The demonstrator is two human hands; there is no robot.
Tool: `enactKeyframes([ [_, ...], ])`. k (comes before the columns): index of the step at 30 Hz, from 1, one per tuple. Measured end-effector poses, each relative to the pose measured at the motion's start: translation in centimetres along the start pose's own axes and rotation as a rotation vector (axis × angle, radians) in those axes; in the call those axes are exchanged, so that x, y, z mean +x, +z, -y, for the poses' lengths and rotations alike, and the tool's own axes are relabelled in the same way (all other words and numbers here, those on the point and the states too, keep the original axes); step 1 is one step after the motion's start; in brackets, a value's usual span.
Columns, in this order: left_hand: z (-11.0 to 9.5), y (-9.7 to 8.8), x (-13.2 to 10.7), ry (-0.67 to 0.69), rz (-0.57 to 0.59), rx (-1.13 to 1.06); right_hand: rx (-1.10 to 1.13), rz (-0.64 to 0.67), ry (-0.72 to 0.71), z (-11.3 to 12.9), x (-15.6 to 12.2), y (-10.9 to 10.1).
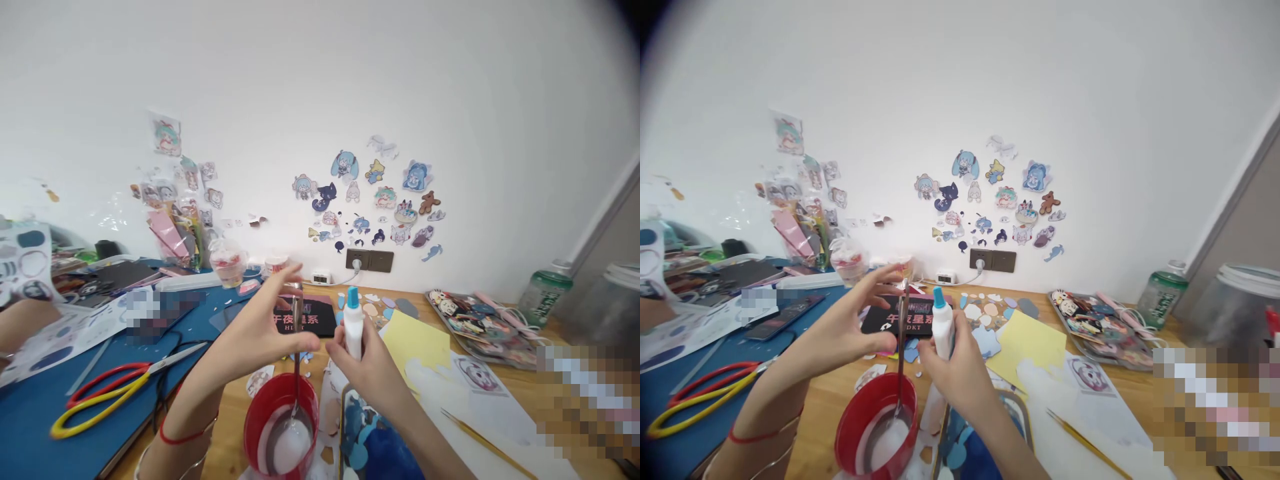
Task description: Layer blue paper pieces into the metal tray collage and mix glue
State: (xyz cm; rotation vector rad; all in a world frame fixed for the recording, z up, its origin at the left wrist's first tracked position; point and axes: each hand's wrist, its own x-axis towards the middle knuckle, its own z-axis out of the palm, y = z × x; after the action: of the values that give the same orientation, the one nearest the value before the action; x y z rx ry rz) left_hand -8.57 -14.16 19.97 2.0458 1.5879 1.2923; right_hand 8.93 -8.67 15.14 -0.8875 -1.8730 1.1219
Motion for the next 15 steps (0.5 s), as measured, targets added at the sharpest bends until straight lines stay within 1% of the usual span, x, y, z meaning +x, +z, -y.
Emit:
enactKeyframes([
  [3, -0.9, 1.0, -0.9, 0.045, 0.194, -0.061, 0.072, 0.051, -0.001, 0.9, -0.9, 0.4],
  [4, -1.4, 1.6, -1.3, 0.045, 0.224, -0.072, 0.098, 0.084, -0.008, 1.0, -1.2, 0.7],
  [5, -1.8, 2.1, -1.7, 0.034, 0.228, -0.071, 0.125, 0.121, -0.021, 1.1, -1.4, 1.0],
  [8, -2.6, 3.2, -2.9, -0.01, 0.14, -0.057, 0.165, 0.219, -0.101, 1.3, -1.8, 2.5],
  [10, -2.3, 2.9, -3.6, -0.034, 0.051, -0.06, 0.157, 0.273, -0.157, 1.7, -1.8, 3.3],
  [11, -1.8, 2.5, -3.9, -0.061, 0.002, -0.06, 0.142, 0.296, -0.18, 2.0, -1.8, 3.5],
  [13, -0.2, 1.2, -4.3, -0.169, -0.052, -0.082, 0.066, 0.325, -0.208, 2.5, -2.0, 3.1],
  [15, 2.0, -0.1, -4.5, -0.276, -0.168, -0.113, -0.06, 0.329, -0.194, 2.9, -2.3, 1.6],
])
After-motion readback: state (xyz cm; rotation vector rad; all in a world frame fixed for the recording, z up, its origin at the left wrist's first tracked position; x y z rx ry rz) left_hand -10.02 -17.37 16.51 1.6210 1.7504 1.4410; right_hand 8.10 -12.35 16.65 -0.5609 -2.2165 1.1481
